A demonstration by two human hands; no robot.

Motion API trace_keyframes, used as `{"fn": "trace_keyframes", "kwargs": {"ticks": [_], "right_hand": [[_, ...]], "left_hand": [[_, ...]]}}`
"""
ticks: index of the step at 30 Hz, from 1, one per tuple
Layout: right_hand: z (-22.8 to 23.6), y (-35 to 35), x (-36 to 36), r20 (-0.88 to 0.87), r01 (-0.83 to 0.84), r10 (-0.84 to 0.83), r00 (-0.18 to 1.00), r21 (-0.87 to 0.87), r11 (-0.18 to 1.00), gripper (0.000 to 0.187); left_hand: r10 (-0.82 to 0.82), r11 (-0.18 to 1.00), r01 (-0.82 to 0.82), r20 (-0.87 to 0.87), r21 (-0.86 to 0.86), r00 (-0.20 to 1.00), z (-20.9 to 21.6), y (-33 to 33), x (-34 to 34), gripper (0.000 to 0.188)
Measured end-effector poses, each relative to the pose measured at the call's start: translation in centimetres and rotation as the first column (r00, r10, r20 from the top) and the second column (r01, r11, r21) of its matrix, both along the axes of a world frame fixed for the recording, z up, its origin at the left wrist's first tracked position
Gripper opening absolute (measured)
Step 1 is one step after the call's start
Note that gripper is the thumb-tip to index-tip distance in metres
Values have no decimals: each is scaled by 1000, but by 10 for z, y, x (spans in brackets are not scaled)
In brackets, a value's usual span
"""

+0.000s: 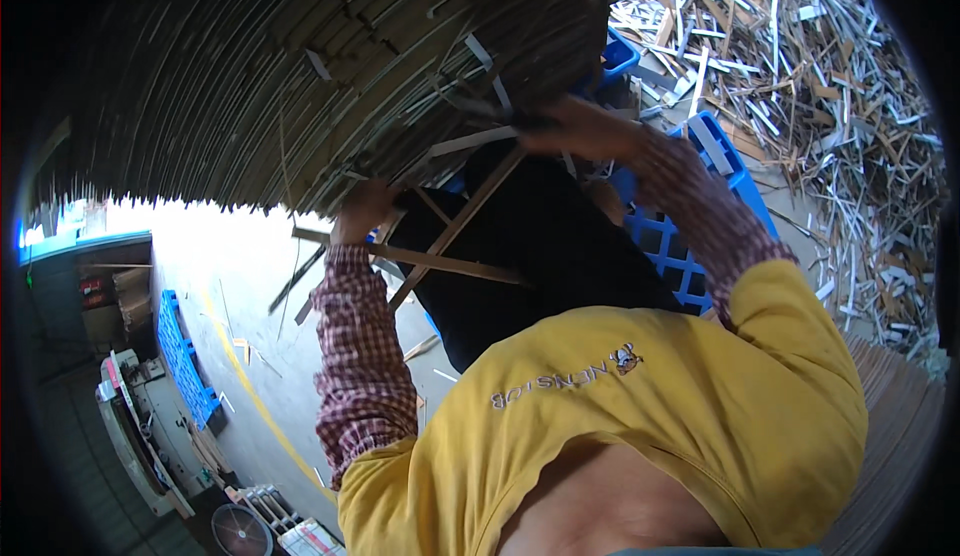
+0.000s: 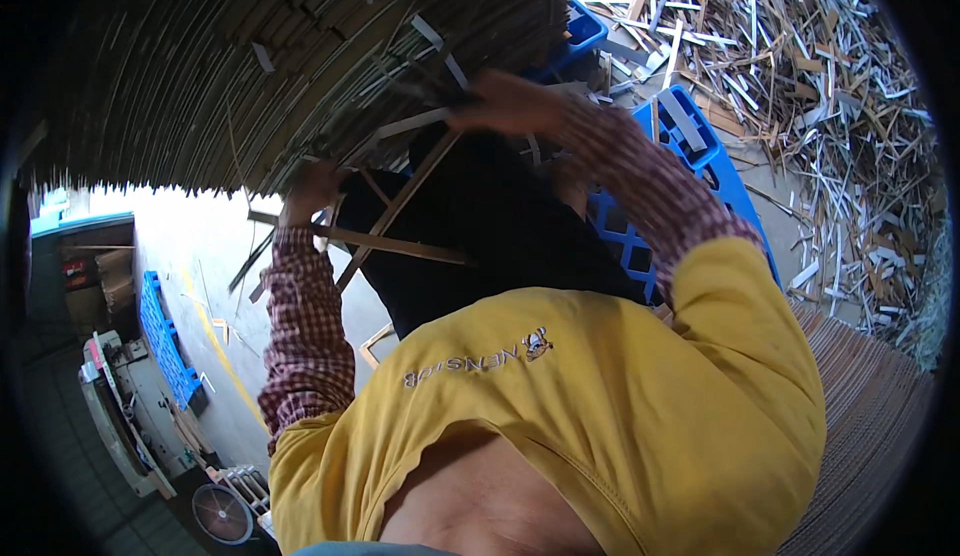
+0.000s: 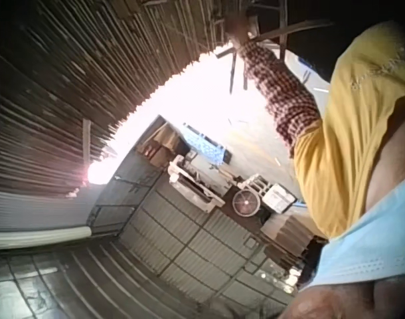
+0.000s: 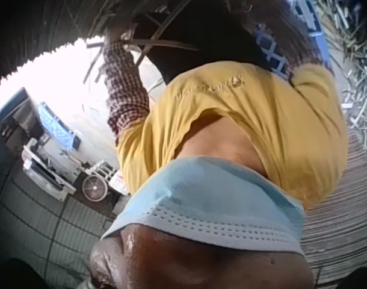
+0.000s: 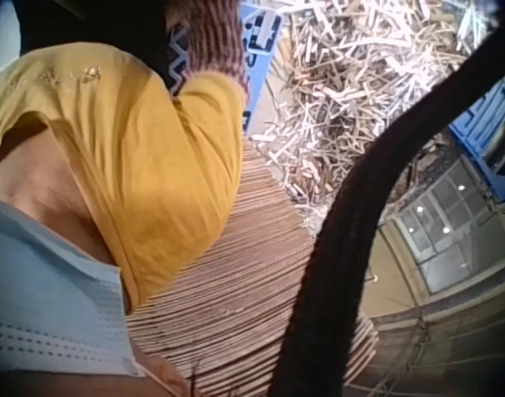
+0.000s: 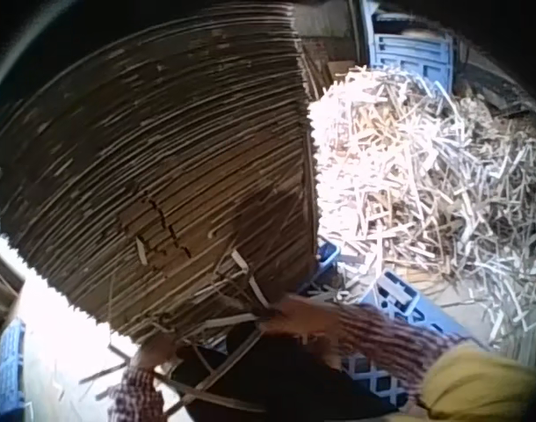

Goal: Trimming the edges of a large stack of cardboard sheets using scissors.

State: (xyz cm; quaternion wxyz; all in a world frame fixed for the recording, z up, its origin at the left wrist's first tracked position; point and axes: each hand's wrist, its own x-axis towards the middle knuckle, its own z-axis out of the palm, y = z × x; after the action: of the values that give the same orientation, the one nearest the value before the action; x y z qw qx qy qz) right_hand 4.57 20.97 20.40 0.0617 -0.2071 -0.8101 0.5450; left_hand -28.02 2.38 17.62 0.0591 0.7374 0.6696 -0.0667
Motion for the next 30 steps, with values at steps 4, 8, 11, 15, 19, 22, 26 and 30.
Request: {"fn": "trace_keyframes", "kwargs": {"ticks": [4, 8, 11, 15, 19, 22, 26, 30], "right_hand": [[-42, 45, -96, -110, 115, -96, 989, 185, 976, 41], [-57, 49, -126, 32, 129, -130, 991, 47, 991, 43], [-67, 49, -139, 16, 156, -156, 988, -5, 988, 38], [-76, 46, -156, -61, 232, -229, 971, 42, 972, 35], [-74, 31, -151, -322, 256, -295, 900, -157, 954, 37], [-64, -10, -133, -405, 516, -538, 739, -173, 839, 30], [-24, -30, -10, -9, 438, -450, 893, -218, 872, 27], [-33, -98, 33, -460, 463, -206, 864, 563, 685, 26]], "left_hand": [[296, 934, -295, -24, -202, 955, -8, 25, 7, 31], [330, 933, -339, -86, -123, 940, 7, 18, 27, 37], [391, 920, -390, 14, -45, 920, 10, 8, 26, 42], [340, 914, -363, 146, 182, 929, 12, 8, 28, 43], [244, 914, -326, 314, 243, 918, 43, 20, 51, 51], [160, 848, -288, 302, 445, 940, 59, 23, 63, 66], [49, 916, -138, 237, 377, 970, 65, 33, 84, 79], [-74, 984, -56, 672, 170, 737, 37, 60, 123, 79]]}}
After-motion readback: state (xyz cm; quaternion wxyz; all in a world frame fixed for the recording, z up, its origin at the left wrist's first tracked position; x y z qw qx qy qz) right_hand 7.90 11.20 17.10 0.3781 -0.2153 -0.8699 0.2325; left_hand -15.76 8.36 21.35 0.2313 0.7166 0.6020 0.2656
